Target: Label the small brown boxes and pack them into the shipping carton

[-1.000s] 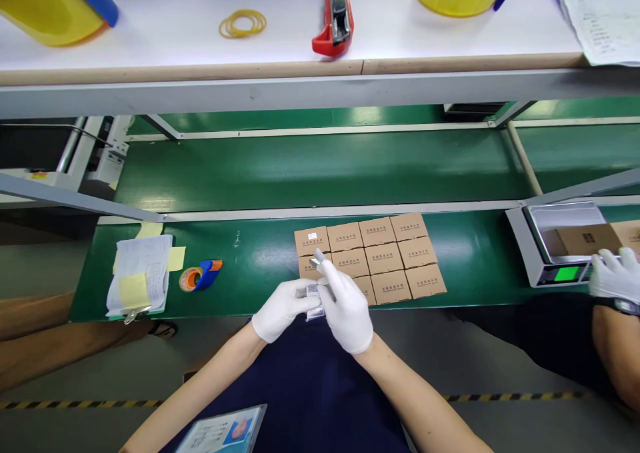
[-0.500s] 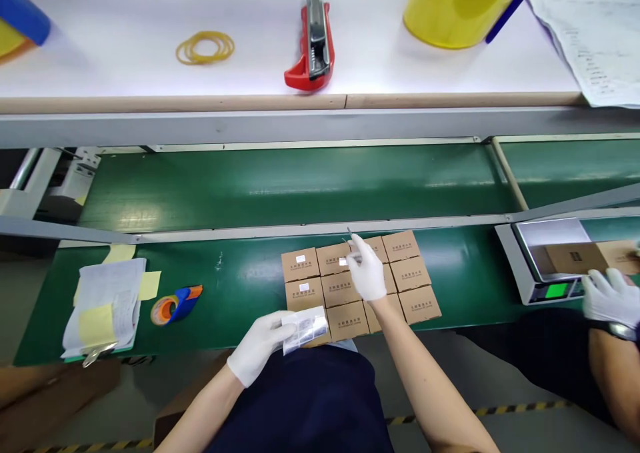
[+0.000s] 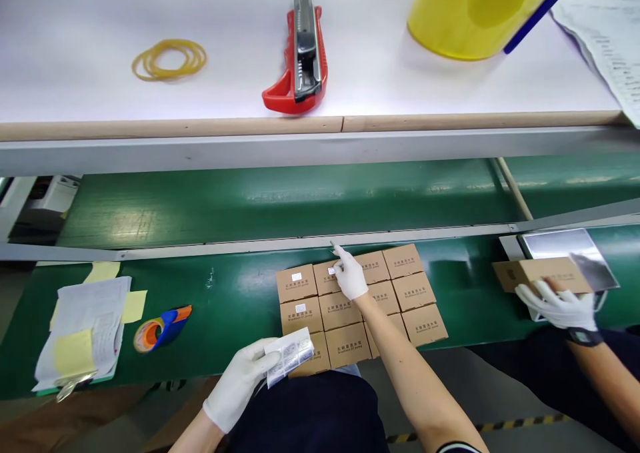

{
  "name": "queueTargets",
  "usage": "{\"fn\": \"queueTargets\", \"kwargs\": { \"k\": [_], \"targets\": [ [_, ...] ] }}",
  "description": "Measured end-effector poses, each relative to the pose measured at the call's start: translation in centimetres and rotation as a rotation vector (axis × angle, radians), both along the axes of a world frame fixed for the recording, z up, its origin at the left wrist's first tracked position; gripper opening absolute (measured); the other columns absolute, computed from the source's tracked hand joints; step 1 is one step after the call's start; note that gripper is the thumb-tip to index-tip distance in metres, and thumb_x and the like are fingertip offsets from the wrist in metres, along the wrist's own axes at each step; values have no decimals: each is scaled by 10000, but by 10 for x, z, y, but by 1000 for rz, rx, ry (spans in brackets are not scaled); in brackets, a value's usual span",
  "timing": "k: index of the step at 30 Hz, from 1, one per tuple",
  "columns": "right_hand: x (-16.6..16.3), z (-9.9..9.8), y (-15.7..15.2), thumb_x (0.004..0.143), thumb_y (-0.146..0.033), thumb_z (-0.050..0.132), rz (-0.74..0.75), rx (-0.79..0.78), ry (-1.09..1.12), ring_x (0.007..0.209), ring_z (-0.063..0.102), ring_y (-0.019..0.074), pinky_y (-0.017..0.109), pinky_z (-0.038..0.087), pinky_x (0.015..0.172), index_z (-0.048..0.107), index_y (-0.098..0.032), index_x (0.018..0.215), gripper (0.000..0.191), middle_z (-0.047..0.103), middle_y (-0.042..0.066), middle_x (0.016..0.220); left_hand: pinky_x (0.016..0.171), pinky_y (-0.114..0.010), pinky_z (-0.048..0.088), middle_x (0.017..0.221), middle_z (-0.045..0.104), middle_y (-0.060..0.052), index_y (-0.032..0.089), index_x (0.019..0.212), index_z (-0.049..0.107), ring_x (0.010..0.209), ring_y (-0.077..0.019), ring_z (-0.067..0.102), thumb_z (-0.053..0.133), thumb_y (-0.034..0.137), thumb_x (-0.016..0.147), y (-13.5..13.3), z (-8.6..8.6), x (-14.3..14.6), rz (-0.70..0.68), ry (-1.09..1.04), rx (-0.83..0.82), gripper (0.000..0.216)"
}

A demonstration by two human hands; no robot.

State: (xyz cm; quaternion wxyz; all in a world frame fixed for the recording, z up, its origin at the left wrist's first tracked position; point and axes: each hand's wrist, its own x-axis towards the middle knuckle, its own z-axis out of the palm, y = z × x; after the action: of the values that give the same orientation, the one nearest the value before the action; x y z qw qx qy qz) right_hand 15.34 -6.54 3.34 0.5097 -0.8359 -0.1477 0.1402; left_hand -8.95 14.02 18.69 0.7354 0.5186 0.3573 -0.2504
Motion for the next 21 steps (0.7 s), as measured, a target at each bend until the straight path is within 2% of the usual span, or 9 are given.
{"fn": "queueTargets", "kwargs": {
  "k": [6,12,16,19,21],
  "targets": [
    [-1,-3,1,890,-203,485,3,-22,-6,921,670,161,392,522,1024,517,-171,1518,629,681,103,1233,985,-392,504,1240,720,-133,154,1225,747,1158,-323,667,754,454,875,3,2,5,21,13,-20,461],
    [-1,6,2,903,-154,450,32,-63,-23,945,665,146,368,517,1027,464,-219,1569,669,672,81,1238,961,-386,510,1223,725,-138,145,1213,743,1132,-315,673,752,463,873,3,1,6,18,30,-5,465],
    [-5,11,9,922,-129,406,120,-181,-70,1019,657,173,372,540,976,349,-303,1634,735,620,77,1352,957,-382,511,1207,730,-141,134,1204,744,1112,-310,677,758,466,863,1,2,5,29,33,-14,476],
    [-6,14,15,917,-142,437,155,-280,-162,1053,624,223,406,538,975,301,-273,1653,760,593,105,1384,958,-387,513,1224,728,-136,146,1207,748,1123,-315,677,773,481,848,0,4,3,37,31,-10,492],
    [-4,15,12,909,-213,531,87,-377,-258,1107,580,285,459,516,996,336,-215,1636,753,588,142,1367,964,-395,516,1234,727,-128,162,1218,750,1128,-319,680,769,482,852,1,4,1,41,27,-7,486]
  ]
}}
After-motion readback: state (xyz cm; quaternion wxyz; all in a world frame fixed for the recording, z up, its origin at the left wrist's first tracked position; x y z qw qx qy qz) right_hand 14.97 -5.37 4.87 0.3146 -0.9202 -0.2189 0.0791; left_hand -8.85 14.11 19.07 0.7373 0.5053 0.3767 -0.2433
